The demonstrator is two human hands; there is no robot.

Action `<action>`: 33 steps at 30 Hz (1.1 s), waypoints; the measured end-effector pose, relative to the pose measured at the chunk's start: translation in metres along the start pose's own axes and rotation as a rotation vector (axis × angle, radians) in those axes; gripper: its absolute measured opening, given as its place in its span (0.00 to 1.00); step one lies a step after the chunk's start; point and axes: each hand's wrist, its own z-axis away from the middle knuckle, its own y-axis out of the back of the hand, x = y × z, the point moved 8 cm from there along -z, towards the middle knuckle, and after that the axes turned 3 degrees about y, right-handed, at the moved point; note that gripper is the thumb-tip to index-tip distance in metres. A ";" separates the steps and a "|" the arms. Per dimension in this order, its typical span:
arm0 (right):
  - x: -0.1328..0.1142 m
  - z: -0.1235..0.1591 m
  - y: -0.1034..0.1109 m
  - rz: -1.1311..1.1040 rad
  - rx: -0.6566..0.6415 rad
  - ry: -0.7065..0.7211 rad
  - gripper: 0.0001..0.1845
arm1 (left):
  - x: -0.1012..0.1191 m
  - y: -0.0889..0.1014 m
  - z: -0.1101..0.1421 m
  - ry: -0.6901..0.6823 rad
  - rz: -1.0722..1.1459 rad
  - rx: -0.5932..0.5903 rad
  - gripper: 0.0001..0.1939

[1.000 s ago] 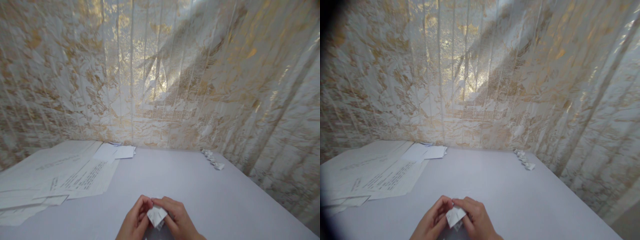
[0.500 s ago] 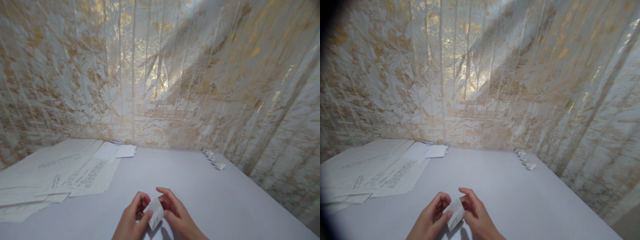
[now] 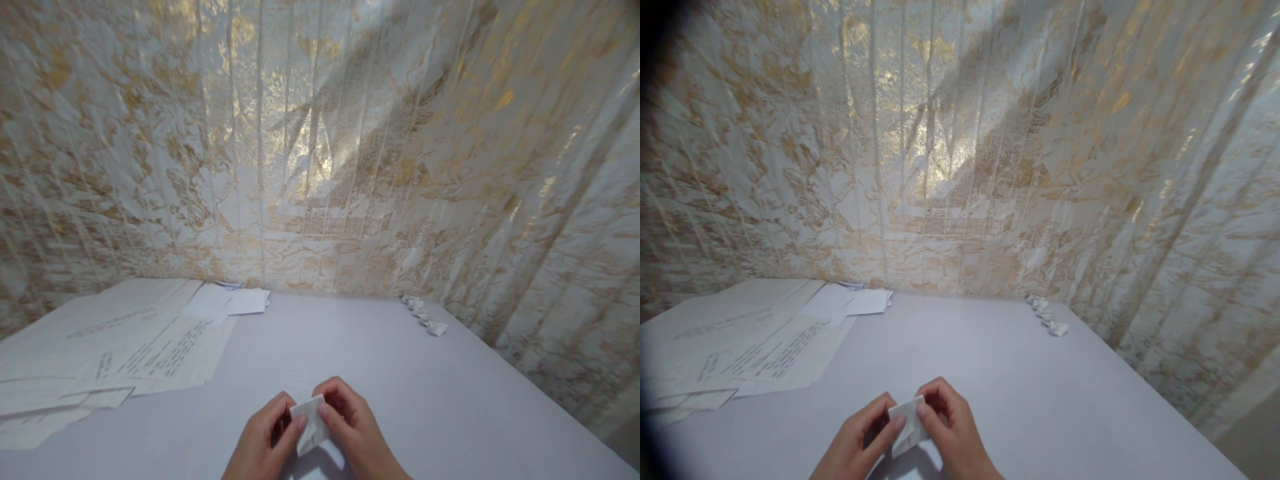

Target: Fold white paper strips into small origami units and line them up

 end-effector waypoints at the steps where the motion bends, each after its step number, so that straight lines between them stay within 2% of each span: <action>1: -0.010 0.001 -0.001 0.106 -0.023 0.117 0.20 | -0.002 0.001 -0.001 0.005 -0.008 0.013 0.21; 4: -0.031 0.009 -0.011 0.486 -0.131 0.421 0.13 | -0.005 0.002 -0.002 -0.012 -0.045 0.040 0.20; 6: -0.031 0.013 -0.017 0.673 -0.202 0.490 0.14 | -0.002 0.003 -0.002 -0.039 -0.059 0.053 0.20; 8: -0.028 0.014 -0.020 0.755 -0.231 0.507 0.15 | 0.002 0.004 -0.001 -0.060 -0.055 0.058 0.20; 15: -0.033 0.014 -0.015 0.736 -0.161 0.509 0.18 | 0.007 -0.001 0.001 -0.089 -0.002 -0.048 0.17; 21: -0.026 0.014 -0.015 0.589 -0.179 0.463 0.14 | 0.001 0.001 -0.002 -0.054 0.026 -0.048 0.13; 23: -0.021 0.014 -0.011 0.486 -0.134 0.418 0.17 | 0.002 0.001 -0.002 -0.055 0.036 -0.056 0.12; 25: -0.019 0.013 -0.005 0.396 -0.056 0.375 0.24 | 0.004 0.001 -0.001 -0.071 0.054 -0.064 0.12; 27: -0.023 0.013 0.000 0.352 0.005 0.368 0.25 | 0.005 0.002 0.001 -0.076 0.104 -0.047 0.16; 29: -0.032 0.013 0.002 0.359 0.028 0.423 0.15 | 0.000 0.001 0.002 -0.031 0.210 -0.006 0.21; 31: -0.043 0.014 0.000 0.404 0.014 0.518 0.10 | -0.014 -0.004 0.001 0.087 0.368 0.017 0.28; 33: -0.050 0.017 -0.004 0.470 -0.008 0.612 0.11 | -0.028 -0.015 0.001 0.213 0.516 -0.016 0.35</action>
